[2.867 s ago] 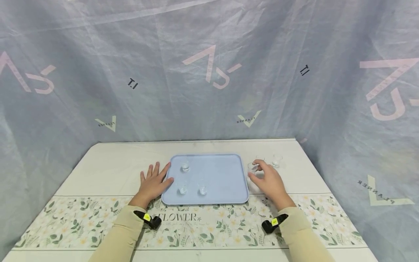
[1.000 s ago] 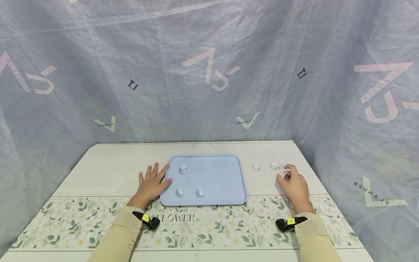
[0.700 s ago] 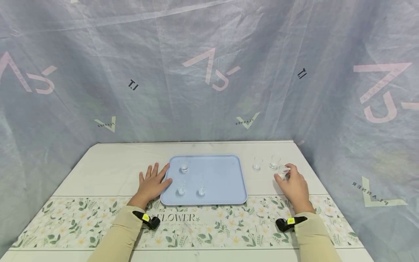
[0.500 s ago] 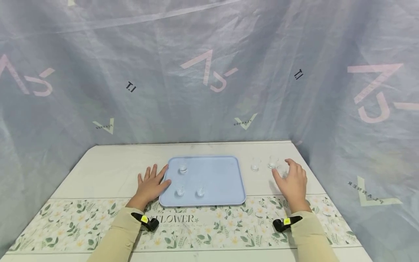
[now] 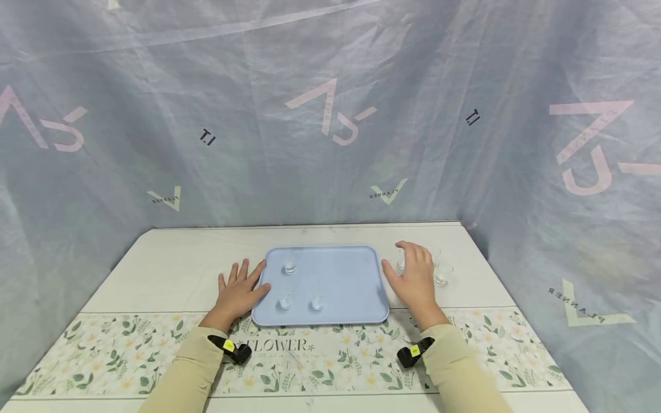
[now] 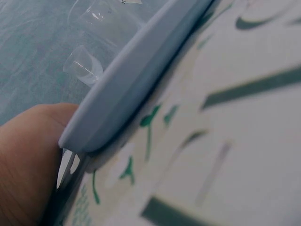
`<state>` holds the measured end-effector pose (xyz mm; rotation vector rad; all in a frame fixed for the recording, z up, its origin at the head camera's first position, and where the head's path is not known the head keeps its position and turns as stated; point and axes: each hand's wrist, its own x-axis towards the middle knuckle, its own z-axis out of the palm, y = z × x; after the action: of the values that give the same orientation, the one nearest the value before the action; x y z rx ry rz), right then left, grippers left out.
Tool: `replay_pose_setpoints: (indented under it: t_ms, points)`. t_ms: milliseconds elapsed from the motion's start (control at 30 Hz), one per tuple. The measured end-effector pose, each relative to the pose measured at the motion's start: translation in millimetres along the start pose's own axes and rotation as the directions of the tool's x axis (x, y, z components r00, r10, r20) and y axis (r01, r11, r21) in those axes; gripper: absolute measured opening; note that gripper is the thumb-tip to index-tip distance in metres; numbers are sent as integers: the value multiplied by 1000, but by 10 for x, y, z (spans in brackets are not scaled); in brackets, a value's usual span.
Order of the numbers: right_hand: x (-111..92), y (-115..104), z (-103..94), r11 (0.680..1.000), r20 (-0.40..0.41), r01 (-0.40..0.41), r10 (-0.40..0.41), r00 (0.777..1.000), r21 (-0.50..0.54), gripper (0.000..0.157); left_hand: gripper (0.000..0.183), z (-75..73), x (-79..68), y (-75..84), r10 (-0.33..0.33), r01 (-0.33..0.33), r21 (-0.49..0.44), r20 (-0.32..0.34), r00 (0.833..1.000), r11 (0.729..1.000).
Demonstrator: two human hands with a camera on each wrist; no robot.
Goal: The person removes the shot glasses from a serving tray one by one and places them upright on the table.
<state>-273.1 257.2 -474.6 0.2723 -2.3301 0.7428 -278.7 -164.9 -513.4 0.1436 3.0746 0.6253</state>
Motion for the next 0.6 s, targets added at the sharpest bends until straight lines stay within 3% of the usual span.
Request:
replay_pose_setpoints:
  t_ms: [267,600]
  points:
    - [-7,-311,260,997,107,27,-35,994,78,49,73,-6,-17,15,-1,1,-6,-3,1000,1000]
    - [-41,-625,471,986,175,76,-102,979,150,43,73,-14,-19,28,-3,3,-16,-10,1000,1000]
